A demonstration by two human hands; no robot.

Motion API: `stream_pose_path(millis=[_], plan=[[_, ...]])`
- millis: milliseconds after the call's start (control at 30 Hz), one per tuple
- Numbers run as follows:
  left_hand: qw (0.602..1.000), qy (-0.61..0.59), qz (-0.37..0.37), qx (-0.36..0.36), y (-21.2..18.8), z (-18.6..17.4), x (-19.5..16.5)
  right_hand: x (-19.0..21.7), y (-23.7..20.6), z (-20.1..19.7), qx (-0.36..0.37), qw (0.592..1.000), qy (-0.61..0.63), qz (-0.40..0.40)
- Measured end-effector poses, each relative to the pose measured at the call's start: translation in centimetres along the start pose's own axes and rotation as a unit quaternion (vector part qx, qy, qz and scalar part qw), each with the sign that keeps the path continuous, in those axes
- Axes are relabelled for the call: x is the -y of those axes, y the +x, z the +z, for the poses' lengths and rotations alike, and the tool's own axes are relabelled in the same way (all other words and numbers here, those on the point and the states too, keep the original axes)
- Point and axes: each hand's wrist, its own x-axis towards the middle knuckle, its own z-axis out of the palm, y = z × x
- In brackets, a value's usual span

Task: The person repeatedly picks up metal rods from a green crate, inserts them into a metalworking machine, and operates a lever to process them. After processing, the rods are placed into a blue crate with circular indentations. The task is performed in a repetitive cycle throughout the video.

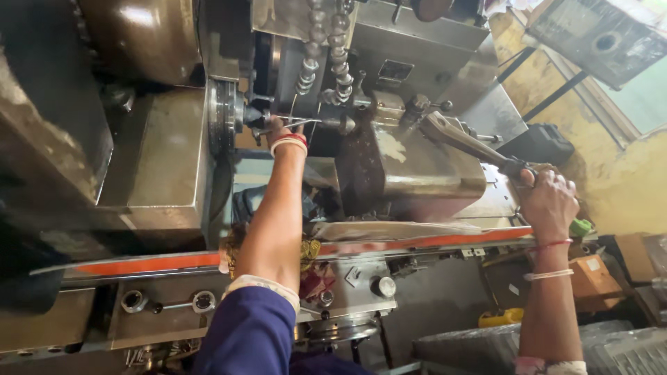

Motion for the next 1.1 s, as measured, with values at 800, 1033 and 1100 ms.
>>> stream_pose_path(millis=[800, 1033, 1100], plan=[[0.582, 0.701, 0.335, 0.240, -36.1, -10.0, -34.4, 50.2, -34.0, -2.4, 0.479, 0.549, 0.538, -0.424], [0.540, 0.708, 0.451, -0.059, -43.5, -25.4, -47.7, 63.4, -36.6, 0.9, 0.491, 0.636, 0.522, -0.286], [0.604, 0.668, 0.428, -0.078, -44.5, -30.2, -49.2, 64.5, -38.6, 0.2, 0.305, 0.695, 0.520, -0.392]])
